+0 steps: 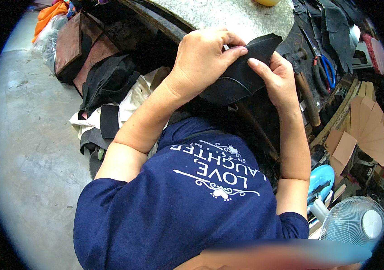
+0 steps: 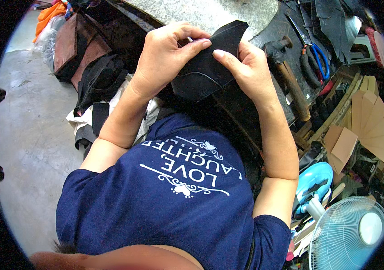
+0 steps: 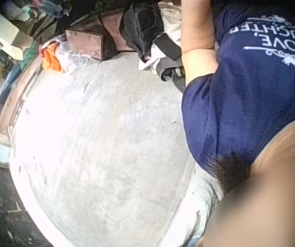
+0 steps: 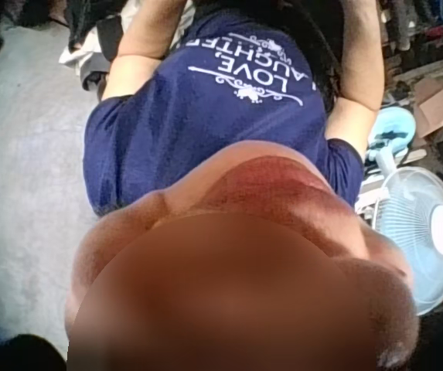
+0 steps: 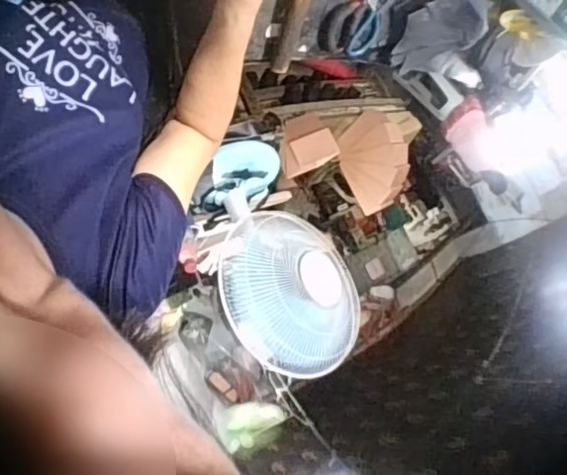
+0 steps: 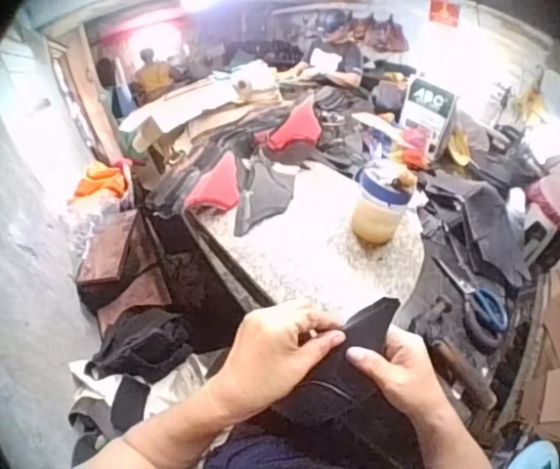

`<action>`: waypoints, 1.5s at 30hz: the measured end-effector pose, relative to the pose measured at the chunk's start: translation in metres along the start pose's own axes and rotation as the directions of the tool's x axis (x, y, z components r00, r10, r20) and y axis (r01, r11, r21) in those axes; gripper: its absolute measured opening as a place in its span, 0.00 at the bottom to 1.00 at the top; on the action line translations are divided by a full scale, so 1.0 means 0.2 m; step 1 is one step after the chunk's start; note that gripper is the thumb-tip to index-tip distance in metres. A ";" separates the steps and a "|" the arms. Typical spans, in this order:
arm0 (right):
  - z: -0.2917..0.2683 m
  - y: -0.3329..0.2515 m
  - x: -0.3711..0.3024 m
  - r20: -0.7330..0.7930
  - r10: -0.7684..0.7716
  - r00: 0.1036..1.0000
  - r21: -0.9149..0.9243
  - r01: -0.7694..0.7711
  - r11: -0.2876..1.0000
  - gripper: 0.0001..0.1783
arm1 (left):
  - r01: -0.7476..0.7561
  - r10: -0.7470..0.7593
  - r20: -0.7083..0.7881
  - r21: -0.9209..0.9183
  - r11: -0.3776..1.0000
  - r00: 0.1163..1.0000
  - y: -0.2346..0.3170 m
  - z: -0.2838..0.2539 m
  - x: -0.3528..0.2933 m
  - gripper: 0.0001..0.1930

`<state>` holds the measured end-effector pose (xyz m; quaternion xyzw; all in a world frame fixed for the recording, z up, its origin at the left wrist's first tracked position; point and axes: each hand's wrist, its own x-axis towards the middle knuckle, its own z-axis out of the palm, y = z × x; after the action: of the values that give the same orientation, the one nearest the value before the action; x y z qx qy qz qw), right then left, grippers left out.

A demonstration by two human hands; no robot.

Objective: The person cuts black and red leather pieces using shears, repeatedly aligns them, and trims edges. The person handles multiple leather pieces, turning them over and adjusting their position on the workbench.

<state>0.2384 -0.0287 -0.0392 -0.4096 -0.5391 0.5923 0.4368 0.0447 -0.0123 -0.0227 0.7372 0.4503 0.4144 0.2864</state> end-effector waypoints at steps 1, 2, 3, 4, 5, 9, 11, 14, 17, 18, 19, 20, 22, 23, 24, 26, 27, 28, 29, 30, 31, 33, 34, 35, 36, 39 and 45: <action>0.00 0.00 0.00 0.003 0.011 1.000 -0.018 -0.010 1.000 0.14 | 0.009 -0.009 0.013 0.005 1.000 1.000 0.00 0.00 0.00 0.07; 0.00 0.00 0.00 0.011 0.010 1.000 -0.024 -0.009 1.000 0.13 | 0.017 -0.017 0.028 0.012 1.000 0.999 0.00 0.00 0.00 0.07; 0.00 0.00 0.00 0.021 0.004 1.000 -0.018 -0.004 1.000 0.13 | 0.026 -0.026 0.035 -0.001 1.000 0.999 0.00 0.00 0.00 0.07; 0.00 0.00 0.00 0.021 0.008 1.000 -0.033 -0.008 0.999 0.13 | 0.034 -0.034 0.044 -0.012 0.999 0.998 0.00 0.00 0.00 0.07; 0.00 0.00 0.00 0.022 0.008 1.000 -0.035 -0.007 0.999 0.13 | 0.043 -0.042 0.054 -0.022 0.999 0.998 -0.01 0.00 0.00 0.08; 0.00 0.00 0.00 0.015 0.016 1.000 -0.048 -0.016 0.999 0.13 | 0.069 -0.063 0.065 -0.087 0.994 0.996 -0.01 0.01 0.00 0.08; 0.00 -0.01 0.00 0.023 0.021 1.000 -0.044 -0.020 0.999 0.13 | 0.102 -0.093 0.070 -0.139 0.985 0.993 -0.02 0.02 0.00 0.08; 0.00 -0.02 -0.01 0.033 0.004 0.999 -0.010 -0.004 1.000 0.14 | 0.089 -0.087 0.014 -0.195 0.977 0.996 -0.04 0.04 0.00 0.07; 0.01 -0.02 -0.01 0.065 0.023 0.998 -0.057 -0.019 0.998 0.15 | 0.136 -0.137 0.017 -0.272 0.953 0.990 -0.06 0.04 0.00 0.07; 0.01 -0.02 -0.01 0.053 0.049 0.997 -0.086 -0.044 0.995 0.15 | 0.113 -0.113 0.013 -0.260 0.959 0.993 -0.07 0.04 0.01 0.07; 0.01 -0.02 -0.02 0.067 0.007 0.998 -0.032 -0.005 0.999 0.15 | 0.098 -0.098 0.011 -0.247 0.964 0.995 -0.06 0.04 0.01 0.06; 0.02 -0.01 -0.02 0.051 0.003 0.999 -0.049 0.000 0.999 0.15 | 0.084 -0.084 0.011 -0.234 0.969 0.996 -0.06 0.03 0.01 0.06; 0.02 0.00 -0.02 0.016 -0.004 1.000 -0.084 0.005 0.996 0.15 | 0.006 -0.011 -0.046 -0.107 0.994 0.999 -0.04 0.03 0.01 0.06; 0.02 0.00 -0.01 0.011 -0.010 1.000 -0.092 0.011 0.996 0.15 | -0.017 0.013 -0.060 -0.056 0.998 0.998 -0.02 0.03 0.01 0.06; 0.02 0.01 -0.01 0.005 -0.015 1.000 -0.101 0.015 0.995 0.15 | -0.058 0.058 -0.081 -0.001 0.998 0.995 -0.01 0.03 0.01 0.06; 0.03 0.01 -0.01 -0.005 -0.041 0.999 -0.103 0.041 0.994 0.15 | -0.062 0.067 -0.092 0.056 0.996 0.994 0.01 0.03 0.01 0.07; 0.03 0.02 -0.01 -0.010 -0.062 0.998 -0.096 0.061 0.994 0.15 | -0.080 0.089 -0.107 0.085 0.993 0.990 0.02 0.03 0.01 0.07; 0.03 0.02 -0.01 -0.001 -0.088 0.996 -0.064 0.088 0.994 0.16 | -0.076 0.083 -0.108 0.064 0.995 0.991 0.02 0.04 0.02 0.07; 0.03 0.02 -0.01 -0.013 -0.068 0.998 -0.095 0.067 0.993 0.16 | -0.079 0.083 -0.117 0.042 0.996 0.990 0.02 0.04 0.03 0.07; 0.03 0.01 -0.01 -0.011 -0.054 0.999 -0.102 0.052 0.993 0.16 | -0.083 0.084 -0.126 0.019 0.996 0.988 0.02 0.04 0.03 0.07; 0.03 0.01 -0.01 -0.008 -0.041 0.999 -0.109 0.040 0.993 0.16 | -0.086 0.085 -0.125 -0.004 0.996 0.989 0.01 0.05 0.04 0.07; 0.03 0.01 -0.01 0.001 -0.037 0.999 -0.089 0.037 0.995 0.16 | -0.081 0.074 -0.119 -0.051 0.995 0.990 0.00 0.06 0.05 0.07; 0.02 0.01 -0.01 0.005 -0.035 0.999 -0.080 0.035 0.996 0.16 | -0.028 0.013 -0.100 -0.151 0.988 0.995 -0.01 0.07 0.05 0.07; 0.02 0.01 -0.01 0.004 -0.039 0.999 -0.093 0.040 0.995 0.15 | 0.042 -0.061 -0.068 -0.248 0.968 0.996 -0.01 0.07 0.05 0.07; 0.02 0.01 -0.01 0.003 -0.044 0.999 -0.106 0.044 0.993 0.15 | 0.125 -0.139 -0.020 -0.334 0.934 0.990 -0.02 0.07 0.05 0.07; 0.02 0.02 -0.01 0.023 -0.054 0.998 -0.154 0.057 0.986 0.15 | 0.128 -0.137 0.010 -0.439 0.889 0.990 -0.02 0.07 0.04 0.07; 0.02 0.03 -0.01 -0.015 -0.088 0.996 -0.204 0.083 0.975 0.14 | -0.109 0.093 -0.138 -0.113 0.988 0.986 0.02 0.06 0.07 0.08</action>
<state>0.2341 -0.0318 -0.0457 -0.4356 -0.6087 0.5096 0.4243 0.0603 -0.0025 -0.0216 0.7113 0.4049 0.5028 0.2781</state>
